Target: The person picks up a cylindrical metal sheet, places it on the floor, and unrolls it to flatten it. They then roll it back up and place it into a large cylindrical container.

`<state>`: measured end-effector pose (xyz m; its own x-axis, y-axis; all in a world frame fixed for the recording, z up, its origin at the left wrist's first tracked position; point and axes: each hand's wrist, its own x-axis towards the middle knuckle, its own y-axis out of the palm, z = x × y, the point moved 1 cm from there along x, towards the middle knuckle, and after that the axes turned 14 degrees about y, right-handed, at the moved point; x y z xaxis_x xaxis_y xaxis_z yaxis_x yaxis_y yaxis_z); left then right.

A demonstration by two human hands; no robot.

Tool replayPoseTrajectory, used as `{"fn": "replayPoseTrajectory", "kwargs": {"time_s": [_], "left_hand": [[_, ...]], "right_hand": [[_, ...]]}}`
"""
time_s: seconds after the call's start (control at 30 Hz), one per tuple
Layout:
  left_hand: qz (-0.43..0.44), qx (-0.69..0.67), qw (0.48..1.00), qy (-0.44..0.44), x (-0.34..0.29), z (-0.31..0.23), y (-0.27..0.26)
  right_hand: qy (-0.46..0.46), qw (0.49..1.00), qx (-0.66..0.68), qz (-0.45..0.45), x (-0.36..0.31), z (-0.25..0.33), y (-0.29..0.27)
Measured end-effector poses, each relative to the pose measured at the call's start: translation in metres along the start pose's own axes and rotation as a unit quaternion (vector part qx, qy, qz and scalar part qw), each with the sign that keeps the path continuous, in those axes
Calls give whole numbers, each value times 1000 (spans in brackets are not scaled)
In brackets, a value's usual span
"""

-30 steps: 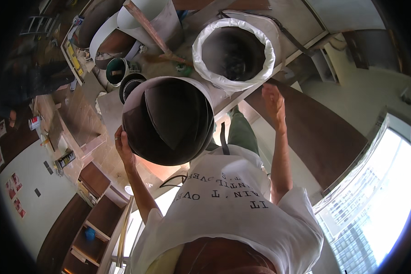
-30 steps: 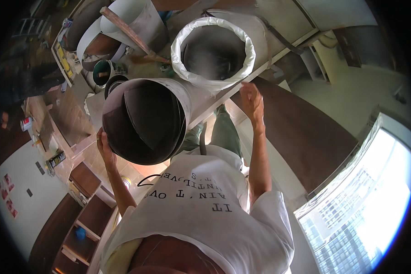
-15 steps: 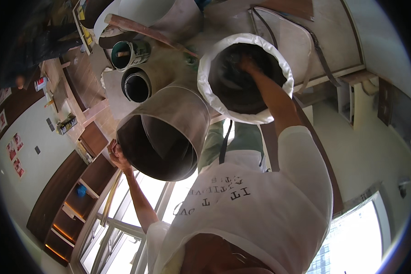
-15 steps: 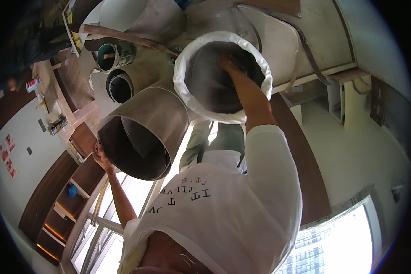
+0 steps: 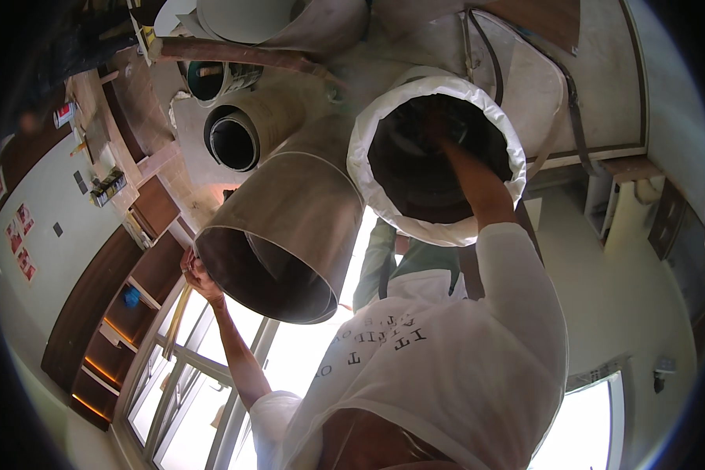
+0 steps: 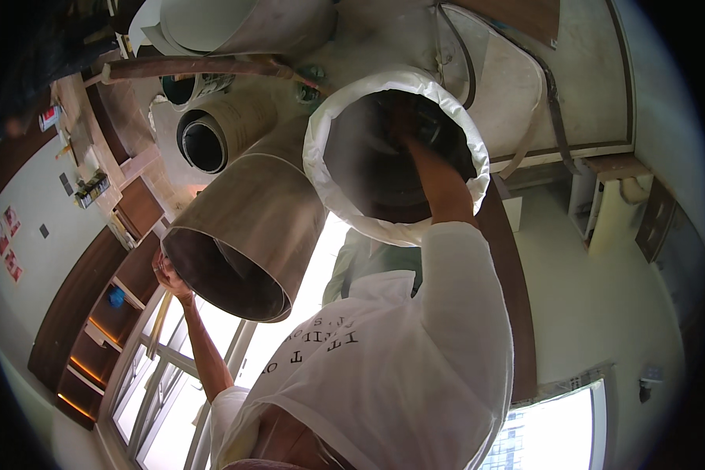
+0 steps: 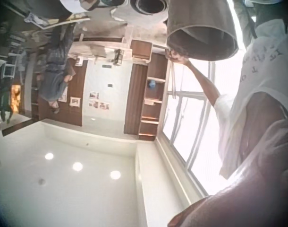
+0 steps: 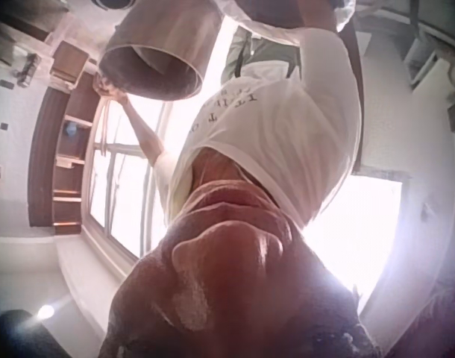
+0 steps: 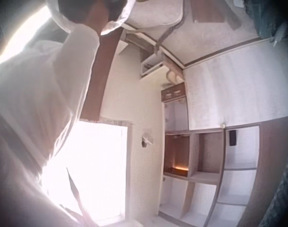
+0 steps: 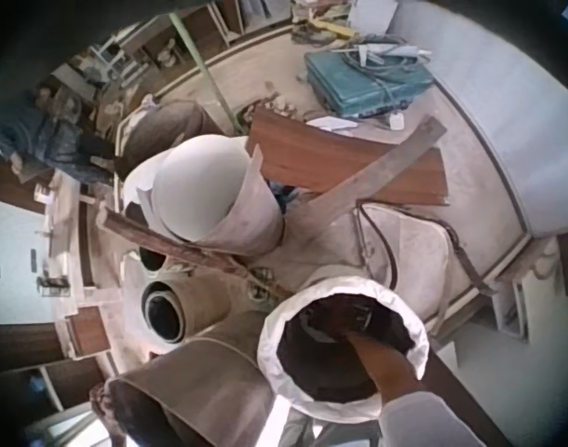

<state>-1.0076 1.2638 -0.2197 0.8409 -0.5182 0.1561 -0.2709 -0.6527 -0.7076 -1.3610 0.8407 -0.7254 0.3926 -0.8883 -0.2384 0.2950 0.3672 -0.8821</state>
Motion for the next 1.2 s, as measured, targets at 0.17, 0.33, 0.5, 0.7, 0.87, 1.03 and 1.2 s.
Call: {"fn": "replayPoseTrajectory", "kwargs": {"time_s": [0.17, 0.33, 0.5, 0.7, 0.87, 1.03, 1.2], "left_hand": [[-13, 14, 1000, -17, -16, 16, -13], [7, 1, 1000, 10, 1, 15, -7], [15, 5, 1000, 17, -1, 9, -5], [9, -22, 999, 33, 0, 8, -2], [-16, -23, 996, 89, -12, 19, -14], [-14, -30, 998, 48, 5, -10, -16], [6, -44, 997, 60, 8, 36, -23]], "right_hand": [[138, 923, 244, 263, 11, 20, -75], [267, 784, 253, 500, 6, 34, -119], [185, 794, 144, 561, -19, 79, -242], [192, 712, 529, 421, -62, 25, -438], [214, 593, 742, 230, -57, -80, -471], [415, 608, 661, 143, -28, -232, -309], [484, 708, 487, 162, -46, -309, -140]]}}
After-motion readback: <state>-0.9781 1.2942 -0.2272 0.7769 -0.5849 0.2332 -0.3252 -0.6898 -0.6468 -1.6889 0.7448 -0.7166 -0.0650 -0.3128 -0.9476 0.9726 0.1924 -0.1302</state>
